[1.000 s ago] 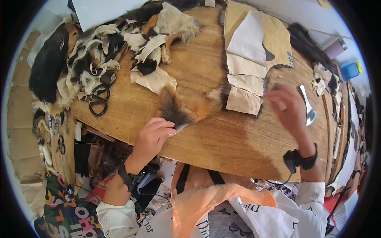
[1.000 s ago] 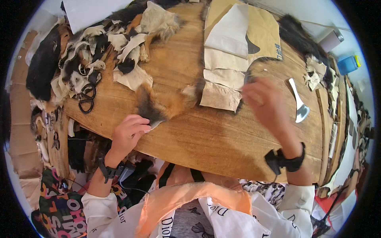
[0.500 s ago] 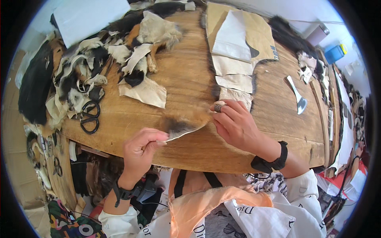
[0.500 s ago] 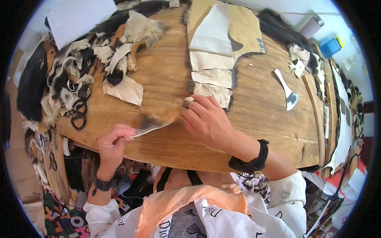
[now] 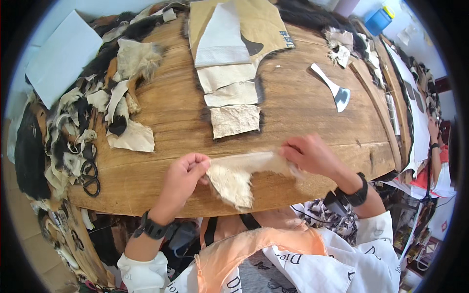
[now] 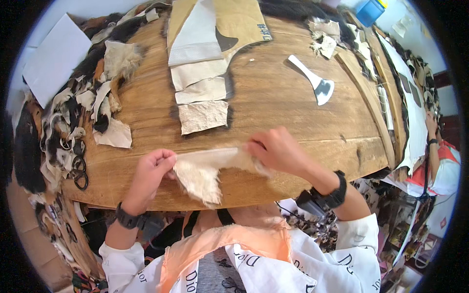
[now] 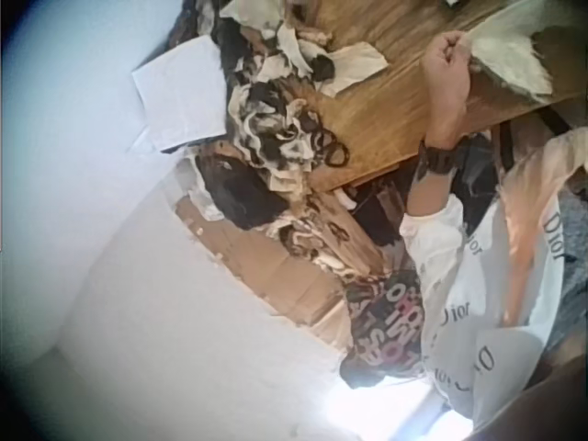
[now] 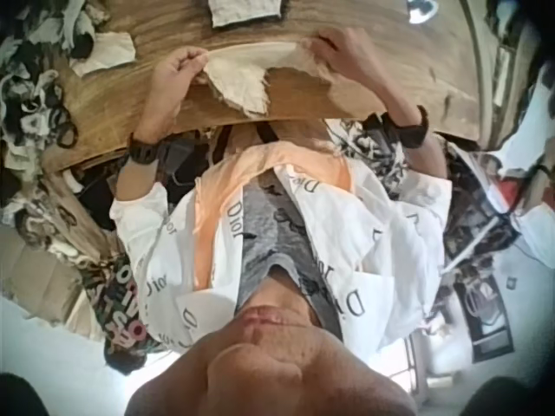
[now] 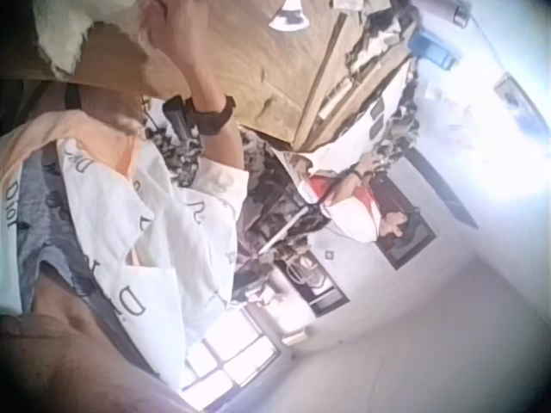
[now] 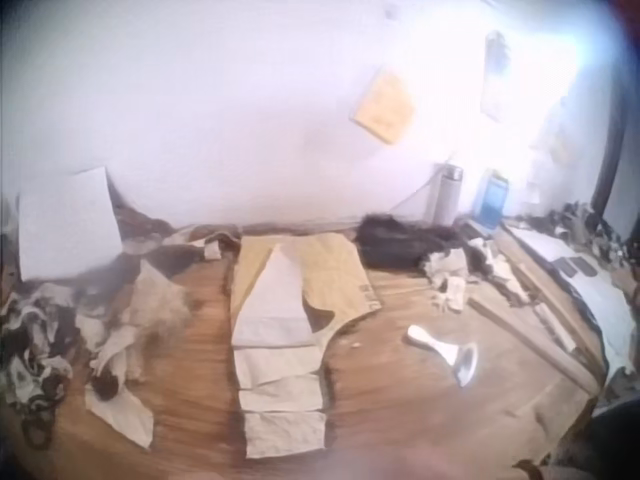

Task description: Sewing and trimming strips of animal fur together on a workshop table.

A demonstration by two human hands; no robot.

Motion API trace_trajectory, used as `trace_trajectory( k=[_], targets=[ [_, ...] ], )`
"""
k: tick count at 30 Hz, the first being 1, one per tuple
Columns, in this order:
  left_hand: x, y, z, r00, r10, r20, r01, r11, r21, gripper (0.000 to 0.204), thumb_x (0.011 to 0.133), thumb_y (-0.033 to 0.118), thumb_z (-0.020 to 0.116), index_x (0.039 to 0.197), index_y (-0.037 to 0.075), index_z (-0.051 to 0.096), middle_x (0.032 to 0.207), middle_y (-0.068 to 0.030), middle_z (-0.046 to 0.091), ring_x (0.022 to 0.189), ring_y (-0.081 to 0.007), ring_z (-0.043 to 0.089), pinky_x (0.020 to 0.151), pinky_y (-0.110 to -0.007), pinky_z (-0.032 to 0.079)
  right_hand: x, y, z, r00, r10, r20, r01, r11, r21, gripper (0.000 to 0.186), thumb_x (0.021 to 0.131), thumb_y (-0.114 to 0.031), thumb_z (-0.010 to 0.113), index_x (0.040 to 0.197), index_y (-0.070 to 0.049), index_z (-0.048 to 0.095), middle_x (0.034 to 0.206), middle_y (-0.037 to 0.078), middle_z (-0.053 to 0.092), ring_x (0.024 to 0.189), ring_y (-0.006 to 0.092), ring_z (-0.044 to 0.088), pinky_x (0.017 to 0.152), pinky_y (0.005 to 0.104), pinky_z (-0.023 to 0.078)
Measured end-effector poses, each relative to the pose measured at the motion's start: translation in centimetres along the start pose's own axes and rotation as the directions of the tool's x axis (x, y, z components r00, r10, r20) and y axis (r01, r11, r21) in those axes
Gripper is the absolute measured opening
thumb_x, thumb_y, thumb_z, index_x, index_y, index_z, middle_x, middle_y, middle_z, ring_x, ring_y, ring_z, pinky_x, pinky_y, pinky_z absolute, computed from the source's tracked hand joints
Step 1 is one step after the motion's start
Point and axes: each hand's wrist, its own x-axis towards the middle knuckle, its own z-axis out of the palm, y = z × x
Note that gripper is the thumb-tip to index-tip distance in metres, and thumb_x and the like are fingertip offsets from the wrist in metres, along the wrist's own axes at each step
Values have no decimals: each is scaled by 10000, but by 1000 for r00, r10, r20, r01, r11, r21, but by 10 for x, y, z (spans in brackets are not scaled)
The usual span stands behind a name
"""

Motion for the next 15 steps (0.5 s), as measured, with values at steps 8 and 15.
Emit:
trace_trajectory(
  k=[8,15],
  targets=[
    [30,-3,-2,989,81,-126,-39,951,308,167,880,154,590,949,8,631,788,9,608,652,-37,541,561,-185,447,32,38,11,946,-139,-294,69,969,-237,253,803,-271,631,719,-33,617,591,179,573,551,371,563,525,431,453],
    [31,1,2,984,92,-156,-46,960,275,170,873,167,604,933,12,639,720,14,597,600,-37,539,540,-179,433,40,41,4,936,-173,-307,110,971,-212,236,809,-261,635,722,-43,607,598,166,576,569,366,559,529,427,440]
  ],
)
